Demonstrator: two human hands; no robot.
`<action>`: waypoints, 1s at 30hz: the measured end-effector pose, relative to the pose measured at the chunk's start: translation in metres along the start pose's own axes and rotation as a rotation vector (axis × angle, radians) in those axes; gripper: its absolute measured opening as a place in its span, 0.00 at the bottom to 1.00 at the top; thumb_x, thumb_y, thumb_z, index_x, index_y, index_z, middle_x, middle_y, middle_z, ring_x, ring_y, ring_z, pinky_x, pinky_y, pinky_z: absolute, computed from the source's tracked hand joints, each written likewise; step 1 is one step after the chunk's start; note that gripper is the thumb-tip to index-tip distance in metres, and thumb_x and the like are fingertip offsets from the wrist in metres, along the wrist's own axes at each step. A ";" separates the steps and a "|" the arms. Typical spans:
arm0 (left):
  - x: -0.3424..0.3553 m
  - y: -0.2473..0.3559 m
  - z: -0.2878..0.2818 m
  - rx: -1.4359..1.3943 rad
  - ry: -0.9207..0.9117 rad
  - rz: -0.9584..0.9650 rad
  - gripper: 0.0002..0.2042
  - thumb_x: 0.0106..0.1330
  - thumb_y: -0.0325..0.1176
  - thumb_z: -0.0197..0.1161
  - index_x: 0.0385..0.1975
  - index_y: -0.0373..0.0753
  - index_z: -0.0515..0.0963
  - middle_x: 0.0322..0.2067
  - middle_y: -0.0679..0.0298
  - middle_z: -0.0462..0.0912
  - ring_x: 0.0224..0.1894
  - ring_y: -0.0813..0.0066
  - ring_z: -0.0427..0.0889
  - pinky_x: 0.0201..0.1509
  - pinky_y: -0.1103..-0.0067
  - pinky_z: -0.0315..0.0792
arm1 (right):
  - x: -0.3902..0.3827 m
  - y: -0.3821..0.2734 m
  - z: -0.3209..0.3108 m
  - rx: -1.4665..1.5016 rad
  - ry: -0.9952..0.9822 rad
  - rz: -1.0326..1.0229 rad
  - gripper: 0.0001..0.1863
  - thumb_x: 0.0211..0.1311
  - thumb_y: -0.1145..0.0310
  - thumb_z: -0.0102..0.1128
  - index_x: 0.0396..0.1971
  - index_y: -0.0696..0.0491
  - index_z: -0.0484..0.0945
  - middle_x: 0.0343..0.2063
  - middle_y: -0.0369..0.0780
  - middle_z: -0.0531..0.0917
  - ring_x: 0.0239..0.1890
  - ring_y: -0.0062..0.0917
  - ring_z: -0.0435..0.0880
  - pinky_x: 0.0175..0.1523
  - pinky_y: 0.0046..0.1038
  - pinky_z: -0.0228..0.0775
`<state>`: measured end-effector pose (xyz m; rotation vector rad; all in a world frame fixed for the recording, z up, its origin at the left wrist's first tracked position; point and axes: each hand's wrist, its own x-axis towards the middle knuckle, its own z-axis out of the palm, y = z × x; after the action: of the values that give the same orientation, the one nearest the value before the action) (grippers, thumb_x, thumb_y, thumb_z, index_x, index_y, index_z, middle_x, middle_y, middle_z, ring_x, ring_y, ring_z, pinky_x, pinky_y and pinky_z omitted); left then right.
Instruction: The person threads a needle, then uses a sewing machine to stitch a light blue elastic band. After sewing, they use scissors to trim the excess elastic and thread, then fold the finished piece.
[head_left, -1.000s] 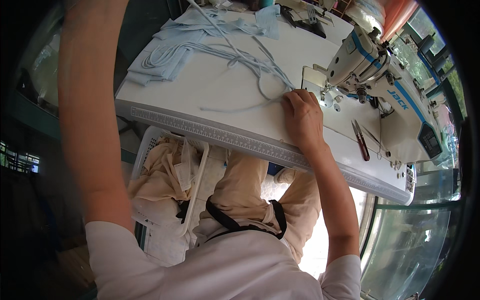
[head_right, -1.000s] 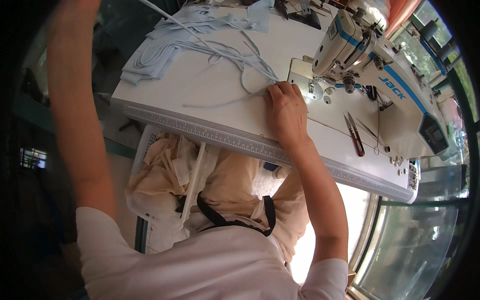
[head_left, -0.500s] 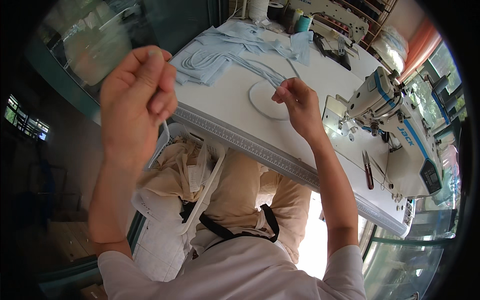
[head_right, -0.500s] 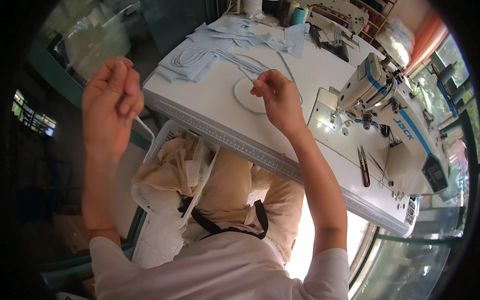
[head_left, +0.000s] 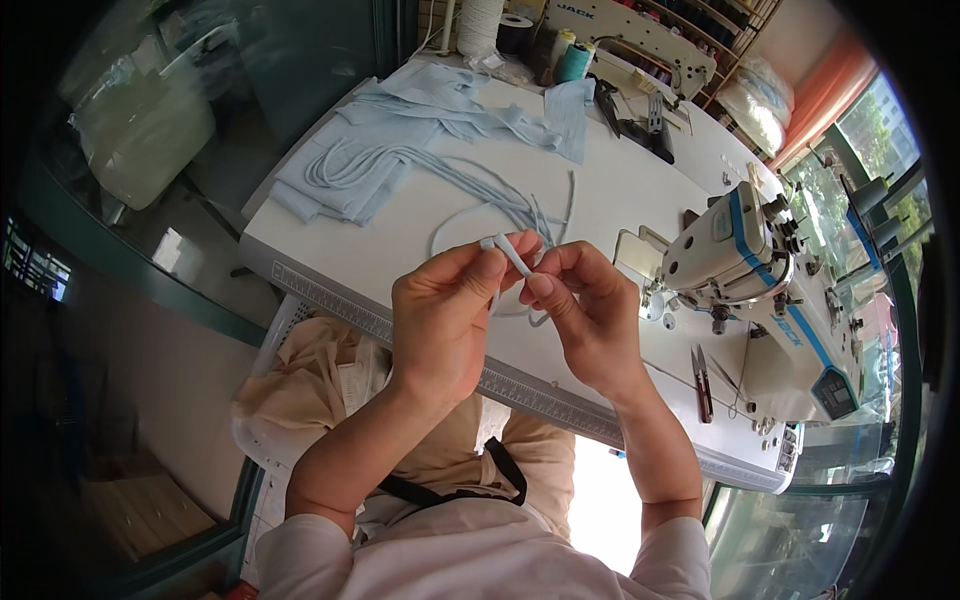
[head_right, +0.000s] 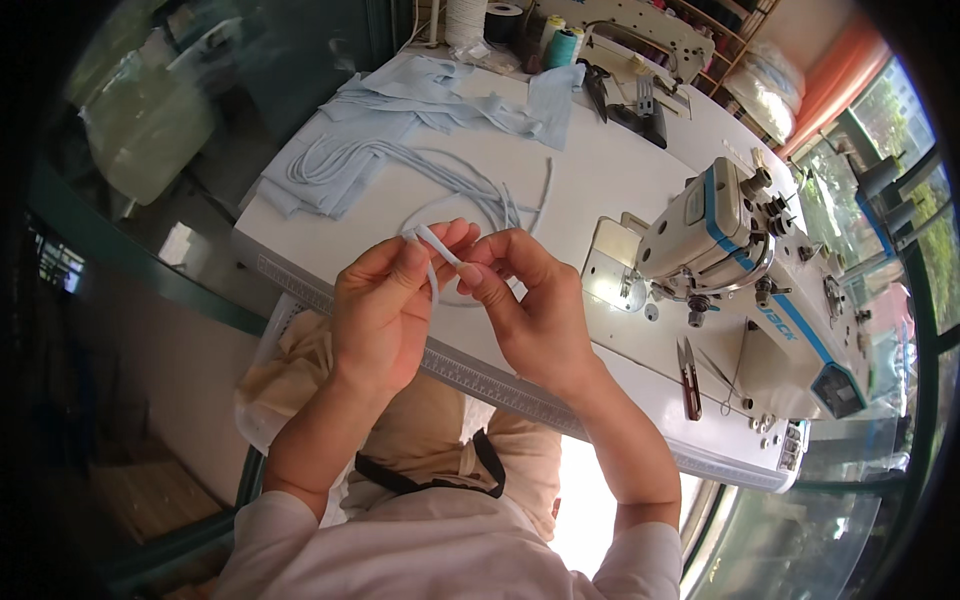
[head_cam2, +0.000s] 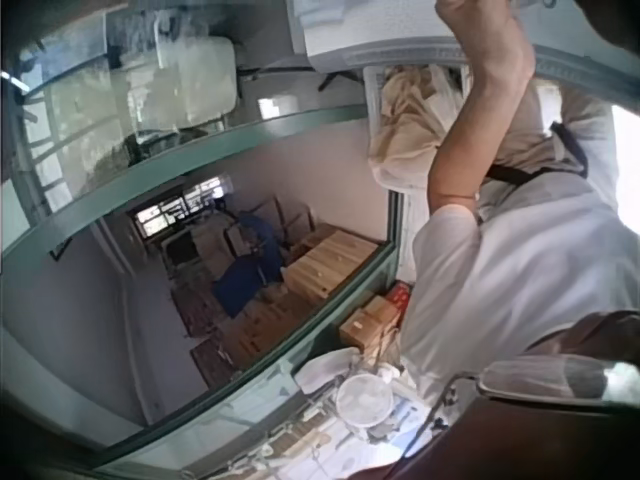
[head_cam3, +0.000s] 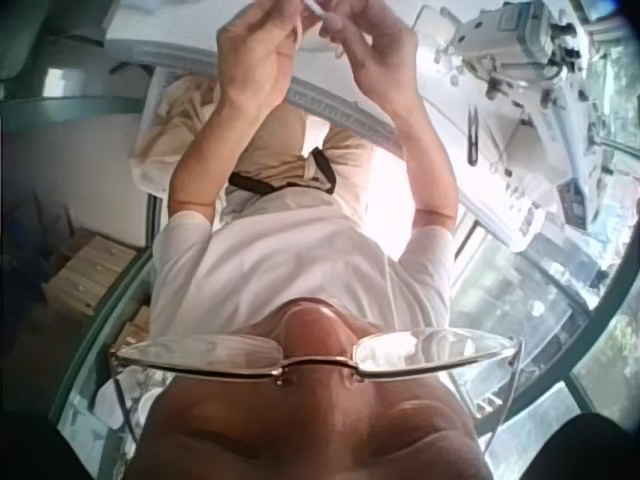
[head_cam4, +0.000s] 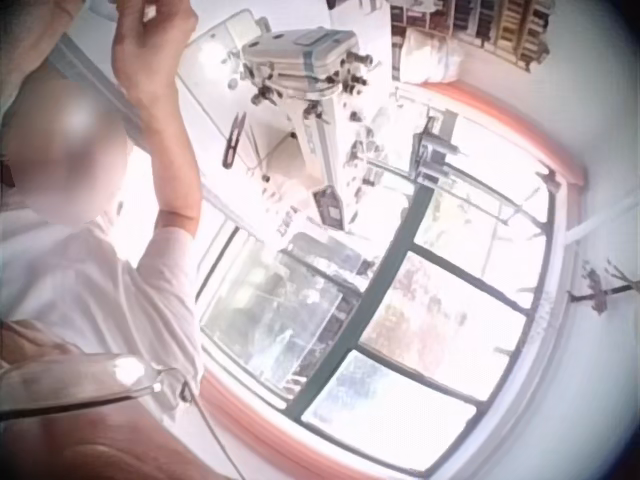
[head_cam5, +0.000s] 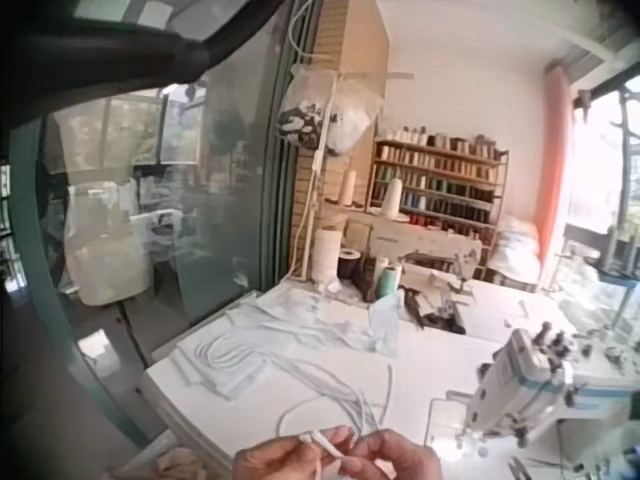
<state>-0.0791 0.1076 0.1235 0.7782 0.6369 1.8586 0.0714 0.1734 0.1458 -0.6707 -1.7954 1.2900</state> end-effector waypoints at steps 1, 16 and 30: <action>0.002 -0.003 0.001 0.006 0.003 -0.008 0.13 0.80 0.30 0.58 0.54 0.31 0.83 0.56 0.52 0.86 0.62 0.56 0.82 0.71 0.62 0.72 | 0.001 0.002 -0.002 -0.008 -0.002 0.002 0.05 0.71 0.74 0.67 0.40 0.59 0.80 0.32 0.36 0.87 0.35 0.19 0.84 0.46 0.25 0.77; 0.043 0.169 -0.041 -0.058 -0.125 0.371 0.08 0.82 0.28 0.53 0.47 0.27 0.72 0.29 0.66 0.67 0.23 0.81 0.57 0.30 0.81 0.56 | 0.071 0.074 -0.047 -0.524 -0.012 -0.204 0.09 0.71 0.73 0.65 0.46 0.56 0.88 0.28 0.42 0.81 0.28 0.29 0.76 0.38 0.30 0.71; -0.082 0.258 -0.102 0.596 0.467 0.523 0.09 0.84 0.31 0.51 0.48 0.30 0.74 0.30 0.67 0.70 0.25 0.82 0.59 0.32 0.81 0.59 | 0.057 0.074 -0.047 -0.768 0.218 -0.126 0.06 0.67 0.72 0.64 0.36 0.58 0.86 0.35 0.48 0.88 0.37 0.45 0.87 0.44 0.40 0.79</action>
<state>-0.2806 -0.0746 0.2224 0.9550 1.4384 2.3912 0.0779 0.2669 0.1004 -1.0366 -2.0902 0.3865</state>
